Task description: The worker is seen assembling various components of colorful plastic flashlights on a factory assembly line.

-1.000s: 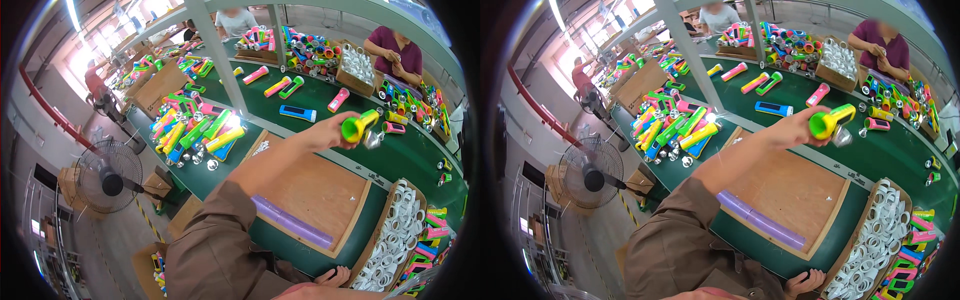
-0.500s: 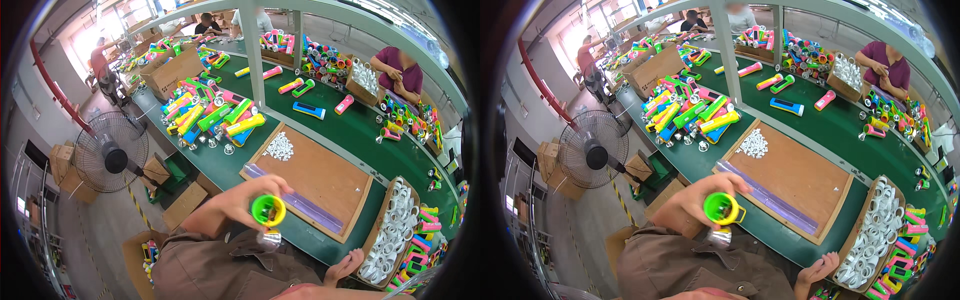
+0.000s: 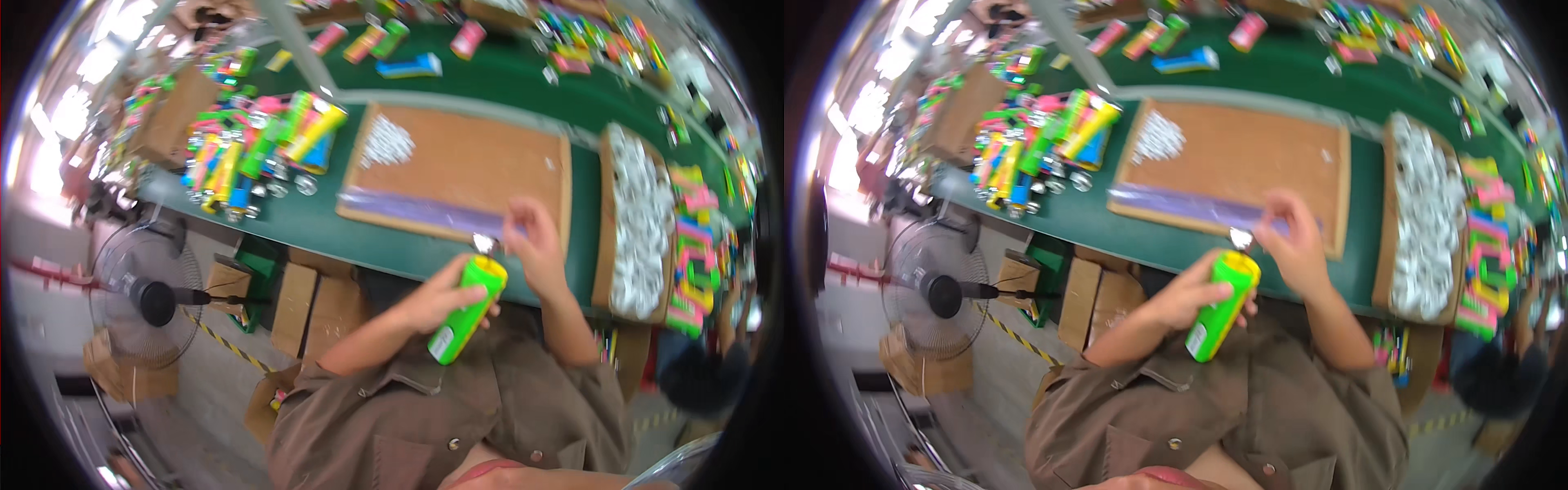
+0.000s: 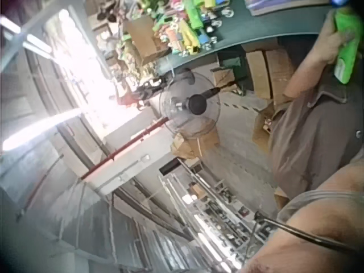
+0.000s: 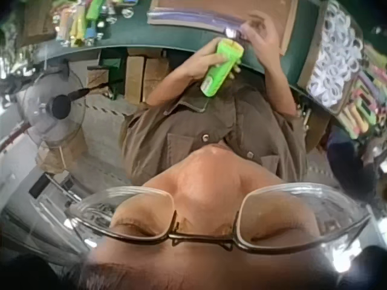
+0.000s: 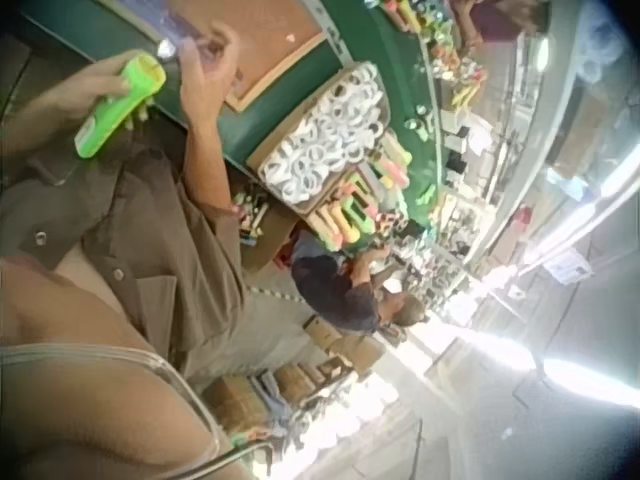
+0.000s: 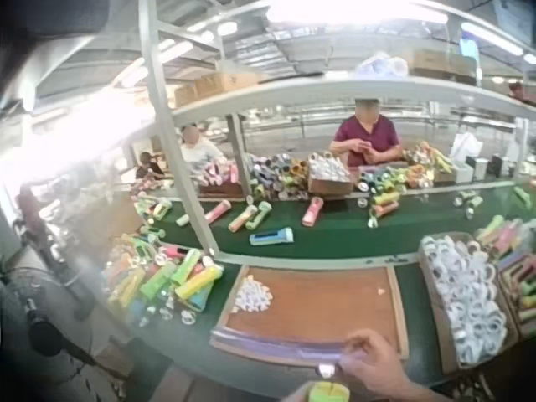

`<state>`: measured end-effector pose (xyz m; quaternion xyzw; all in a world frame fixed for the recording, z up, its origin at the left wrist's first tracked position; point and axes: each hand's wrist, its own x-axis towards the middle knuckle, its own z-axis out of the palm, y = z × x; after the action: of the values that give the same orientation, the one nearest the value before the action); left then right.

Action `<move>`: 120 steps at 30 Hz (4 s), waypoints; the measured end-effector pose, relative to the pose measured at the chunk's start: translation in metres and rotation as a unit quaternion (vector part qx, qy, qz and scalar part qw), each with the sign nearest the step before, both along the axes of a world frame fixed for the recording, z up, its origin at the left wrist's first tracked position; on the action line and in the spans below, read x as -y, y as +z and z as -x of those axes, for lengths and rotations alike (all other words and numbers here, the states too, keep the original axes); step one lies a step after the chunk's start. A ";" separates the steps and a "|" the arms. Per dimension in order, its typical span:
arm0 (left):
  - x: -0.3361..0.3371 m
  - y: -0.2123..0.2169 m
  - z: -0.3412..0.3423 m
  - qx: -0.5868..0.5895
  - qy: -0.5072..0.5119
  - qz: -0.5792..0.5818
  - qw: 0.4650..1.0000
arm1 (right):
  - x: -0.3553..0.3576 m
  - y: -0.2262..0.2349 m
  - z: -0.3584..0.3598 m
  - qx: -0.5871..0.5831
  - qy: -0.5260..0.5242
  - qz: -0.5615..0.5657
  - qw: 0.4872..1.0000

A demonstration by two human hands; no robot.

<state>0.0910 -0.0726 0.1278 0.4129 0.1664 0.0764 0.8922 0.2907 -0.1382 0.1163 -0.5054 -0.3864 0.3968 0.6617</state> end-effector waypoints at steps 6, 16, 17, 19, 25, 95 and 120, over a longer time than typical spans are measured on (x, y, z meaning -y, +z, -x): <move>0.000 -0.008 -0.002 0.071 -0.077 0.037 0.994 | -0.008 0.003 0.007 -0.142 0.051 0.087 0.985; 0.012 -0.011 -0.012 0.062 0.027 -0.102 0.992 | 0.011 0.024 0.001 -0.101 0.141 -0.071 0.982; 0.011 -0.013 -0.012 0.063 0.027 -0.102 0.992 | 0.012 0.028 -0.001 -0.080 0.170 -0.081 0.979; 0.009 -0.020 -0.016 0.042 0.107 -0.383 0.917 | 0.012 0.033 0.003 -0.045 0.159 -0.087 0.982; 0.020 -0.019 -0.033 0.026 0.146 -0.346 0.927 | 0.014 0.022 0.011 -0.006 0.124 -0.057 0.991; 0.025 -0.091 -0.051 0.058 0.142 -0.483 0.862 | 0.061 -0.049 -0.082 0.306 -0.066 0.244 0.918; 0.031 -0.099 -0.041 0.061 0.105 -0.408 0.905 | 0.069 -0.016 -0.060 -0.181 -0.094 -0.071 0.976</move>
<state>0.1323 -0.1036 0.0287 0.7154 0.1082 0.2559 0.6411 0.3502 -0.2071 0.0999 -0.4112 -0.2386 0.3892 0.7890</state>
